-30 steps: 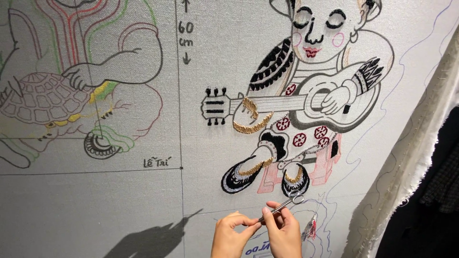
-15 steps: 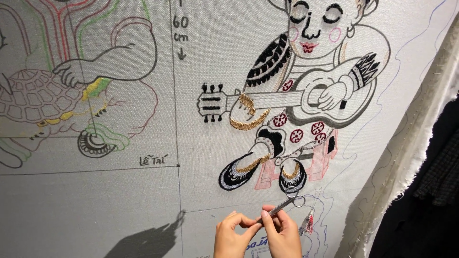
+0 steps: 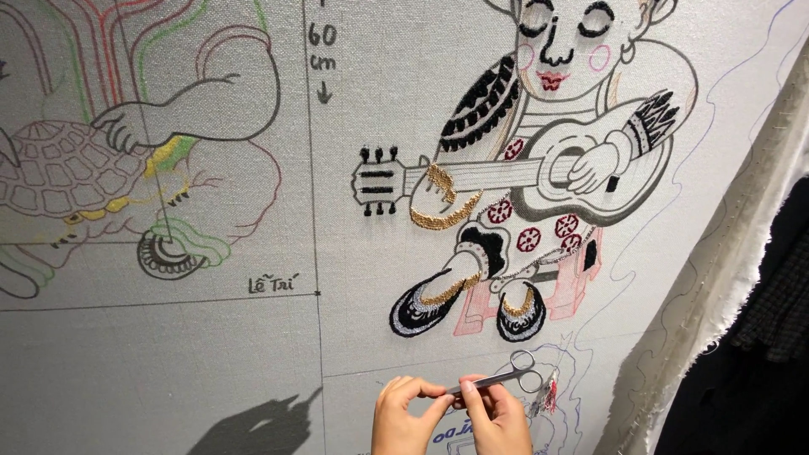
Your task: The person trims excess material from a tufted rug design using scissors.
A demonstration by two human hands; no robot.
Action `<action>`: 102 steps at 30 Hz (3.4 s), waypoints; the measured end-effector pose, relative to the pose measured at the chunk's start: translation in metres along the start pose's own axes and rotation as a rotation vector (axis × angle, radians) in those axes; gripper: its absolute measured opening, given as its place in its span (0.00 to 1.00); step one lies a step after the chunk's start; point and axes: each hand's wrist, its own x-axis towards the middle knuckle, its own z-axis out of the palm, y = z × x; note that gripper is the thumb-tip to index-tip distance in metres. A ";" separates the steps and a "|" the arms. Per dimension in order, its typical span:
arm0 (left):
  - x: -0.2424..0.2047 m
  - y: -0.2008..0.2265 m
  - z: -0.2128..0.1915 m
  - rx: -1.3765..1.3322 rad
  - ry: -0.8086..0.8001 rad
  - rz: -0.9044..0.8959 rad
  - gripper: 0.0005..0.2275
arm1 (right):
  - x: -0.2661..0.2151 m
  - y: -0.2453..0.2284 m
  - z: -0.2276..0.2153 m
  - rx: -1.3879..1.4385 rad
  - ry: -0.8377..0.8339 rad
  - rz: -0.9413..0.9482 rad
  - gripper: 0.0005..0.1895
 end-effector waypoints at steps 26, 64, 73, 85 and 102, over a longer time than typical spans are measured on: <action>0.029 -0.045 -0.020 -0.037 0.243 -0.177 0.07 | 0.046 0.067 -0.014 0.090 0.206 0.091 0.14; 0.258 0.064 -0.066 1.181 0.267 0.951 0.41 | 0.066 0.096 -0.025 0.077 0.269 0.141 0.12; 0.267 0.069 -0.069 1.130 0.249 0.990 0.40 | 0.069 0.096 -0.030 0.088 0.307 0.110 0.12; 0.293 0.081 -0.071 1.044 0.379 1.052 0.30 | 0.055 0.020 0.001 0.103 0.333 0.037 0.13; 0.299 0.083 -0.065 1.027 0.421 1.053 0.33 | 0.059 0.068 -0.002 0.145 0.344 0.051 0.12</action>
